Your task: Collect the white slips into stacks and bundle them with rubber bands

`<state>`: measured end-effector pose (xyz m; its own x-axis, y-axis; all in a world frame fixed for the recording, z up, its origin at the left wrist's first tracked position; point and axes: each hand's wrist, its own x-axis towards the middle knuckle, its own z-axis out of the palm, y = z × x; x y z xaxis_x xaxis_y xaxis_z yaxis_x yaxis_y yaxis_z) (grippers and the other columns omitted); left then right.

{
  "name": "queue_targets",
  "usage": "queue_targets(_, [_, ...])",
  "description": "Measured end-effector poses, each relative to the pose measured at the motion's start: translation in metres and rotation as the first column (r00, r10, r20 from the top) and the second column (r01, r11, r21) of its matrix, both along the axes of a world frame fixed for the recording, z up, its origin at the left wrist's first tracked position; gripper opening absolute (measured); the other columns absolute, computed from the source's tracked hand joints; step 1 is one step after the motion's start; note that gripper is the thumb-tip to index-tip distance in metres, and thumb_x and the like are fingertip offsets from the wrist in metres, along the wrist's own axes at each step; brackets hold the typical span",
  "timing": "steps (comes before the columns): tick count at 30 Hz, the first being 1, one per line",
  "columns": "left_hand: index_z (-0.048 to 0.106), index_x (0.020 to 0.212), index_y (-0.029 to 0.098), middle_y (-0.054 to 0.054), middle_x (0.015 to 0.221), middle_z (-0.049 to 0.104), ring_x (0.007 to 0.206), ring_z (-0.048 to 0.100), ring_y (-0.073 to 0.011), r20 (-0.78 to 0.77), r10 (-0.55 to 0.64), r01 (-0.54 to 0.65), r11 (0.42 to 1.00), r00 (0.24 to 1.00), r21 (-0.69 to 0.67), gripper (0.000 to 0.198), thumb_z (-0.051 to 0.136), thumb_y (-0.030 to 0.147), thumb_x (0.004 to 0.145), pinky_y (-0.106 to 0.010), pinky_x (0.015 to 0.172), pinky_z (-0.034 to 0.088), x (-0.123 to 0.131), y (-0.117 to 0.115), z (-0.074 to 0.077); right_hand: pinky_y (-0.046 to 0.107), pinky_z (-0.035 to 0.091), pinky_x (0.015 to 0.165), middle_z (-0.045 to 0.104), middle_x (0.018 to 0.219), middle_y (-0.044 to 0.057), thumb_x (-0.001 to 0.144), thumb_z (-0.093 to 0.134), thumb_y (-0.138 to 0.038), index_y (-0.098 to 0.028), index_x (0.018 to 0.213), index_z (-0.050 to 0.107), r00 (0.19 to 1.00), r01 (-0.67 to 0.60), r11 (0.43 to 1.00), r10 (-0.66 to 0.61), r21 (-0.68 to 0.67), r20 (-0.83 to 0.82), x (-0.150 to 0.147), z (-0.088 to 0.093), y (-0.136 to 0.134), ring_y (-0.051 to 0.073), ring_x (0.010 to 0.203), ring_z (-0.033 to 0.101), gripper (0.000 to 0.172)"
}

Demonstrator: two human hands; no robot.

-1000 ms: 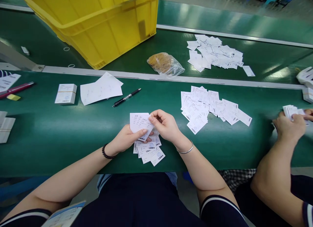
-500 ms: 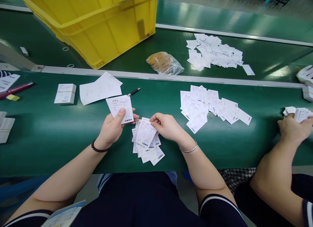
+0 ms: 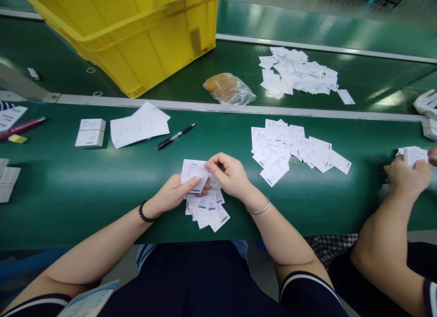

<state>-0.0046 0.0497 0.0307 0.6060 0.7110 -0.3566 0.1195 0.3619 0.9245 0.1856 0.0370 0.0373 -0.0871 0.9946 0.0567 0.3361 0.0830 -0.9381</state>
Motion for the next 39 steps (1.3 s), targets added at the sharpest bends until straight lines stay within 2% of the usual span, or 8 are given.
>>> queue_targets(6, [0.072,0.095,0.011,-0.014,0.089,0.076,0.08,0.072,-0.0228,-0.036,0.012,-0.012,1.0,0.999,0.007,0.043,0.058,0.051,0.085,-0.034,0.073,0.06,-0.001,0.001,-0.006,0.028,0.045,0.063,0.064,0.08,0.002,0.09,0.055,-0.041,-0.02,0.087,0.059,1.0,-0.006,1.0,0.006,0.004,-0.015,0.0,-0.005,0.0,0.014,0.07,0.057,0.021])
queue_targets(15, [0.073,0.097,0.014,-0.012,0.095,0.076,0.089,0.072,-0.0258,-0.007,0.027,-0.027,0.999,1.0,0.024,0.036,0.06,0.046,0.085,-0.036,0.076,0.06,0.001,-0.004,-0.008,0.028,0.045,0.057,0.062,0.074,0.001,0.087,0.059,-0.043,-0.02,0.083,0.059,0.996,0.021,0.999,-0.024,-0.036,-0.083,-0.003,-0.005,-0.001,0.012,0.063,0.054,0.023])
queue_targets(20, [0.071,0.102,0.016,-0.012,0.106,0.074,0.097,0.07,-0.0279,0.052,0.251,-0.253,0.967,0.967,0.033,0.037,0.068,0.044,0.079,-0.039,0.08,0.058,-0.002,0.003,-0.009,0.031,0.052,0.067,0.068,0.086,0.004,0.086,0.06,-0.036,-0.02,0.097,0.064,0.999,0.042,0.997,-0.044,-0.06,-0.027,0.003,-0.005,0.0,0.016,0.076,0.063,0.02])
queue_targets(24, [0.069,0.101,0.014,-0.011,0.094,0.075,0.09,0.07,-0.0243,0.17,0.499,-0.516,0.853,0.85,0.079,0.039,0.065,0.048,0.081,-0.037,0.08,0.057,-0.011,0.019,0.0,0.029,0.051,0.06,0.071,0.081,0.003,0.085,0.059,-0.029,-0.02,0.089,0.066,0.993,-0.081,0.971,0.098,-0.224,0.067,0.01,0.0,0.003,0.016,0.071,0.065,0.012])
queue_targets(27, [0.069,0.099,0.014,-0.008,0.083,0.075,0.082,0.07,-0.0214,0.179,0.56,-0.583,0.805,0.809,0.114,0.037,0.065,0.047,0.081,-0.035,0.078,0.056,-0.015,0.025,0.004,0.028,0.047,0.057,0.071,0.075,0.001,0.084,0.058,-0.02,-0.021,0.084,0.068,0.958,-0.14,0.953,0.2,-0.269,0.208,0.009,0.0,0.003,0.015,0.065,0.063,0.01])
queue_targets(30, [0.071,0.096,0.014,-0.009,0.084,0.075,0.082,0.07,-0.0216,0.111,0.464,-0.475,0.869,0.879,0.137,0.035,0.064,0.046,0.082,-0.036,0.079,0.056,-0.015,0.023,0.003,0.028,0.045,0.058,0.071,0.077,0.002,0.083,0.058,-0.016,-0.021,0.08,0.069,0.913,-0.17,0.963,0.234,-0.21,0.334,0.007,-0.003,0.003,0.014,0.065,0.061,0.012])
queue_targets(34, [0.074,0.077,0.015,-0.013,0.102,0.074,0.087,0.07,-0.0233,0.009,0.229,-0.229,0.965,0.973,0.126,0.034,0.063,0.046,0.083,-0.034,0.078,0.057,-0.011,0.014,0.0,0.029,0.045,0.063,0.068,0.084,0.004,0.081,0.063,-0.02,-0.021,0.084,0.068,0.909,-0.12,0.99,0.137,-0.068,0.394,0.007,-0.004,0.004,0.015,0.07,0.059,0.006])
queue_targets(39, [0.073,0.084,0.015,-0.012,0.093,0.076,0.079,0.071,-0.0217,-0.011,0.031,-0.03,0.999,0.999,0.032,0.033,0.061,0.046,0.084,-0.033,0.073,0.059,-0.005,0.005,-0.001,0.027,0.042,0.056,0.064,0.074,0.002,0.093,0.049,-0.045,-0.02,0.081,0.06,0.994,-0.008,0.999,0.013,-0.049,0.105,0.004,0.001,0.003,0.012,0.062,0.053,0.03])
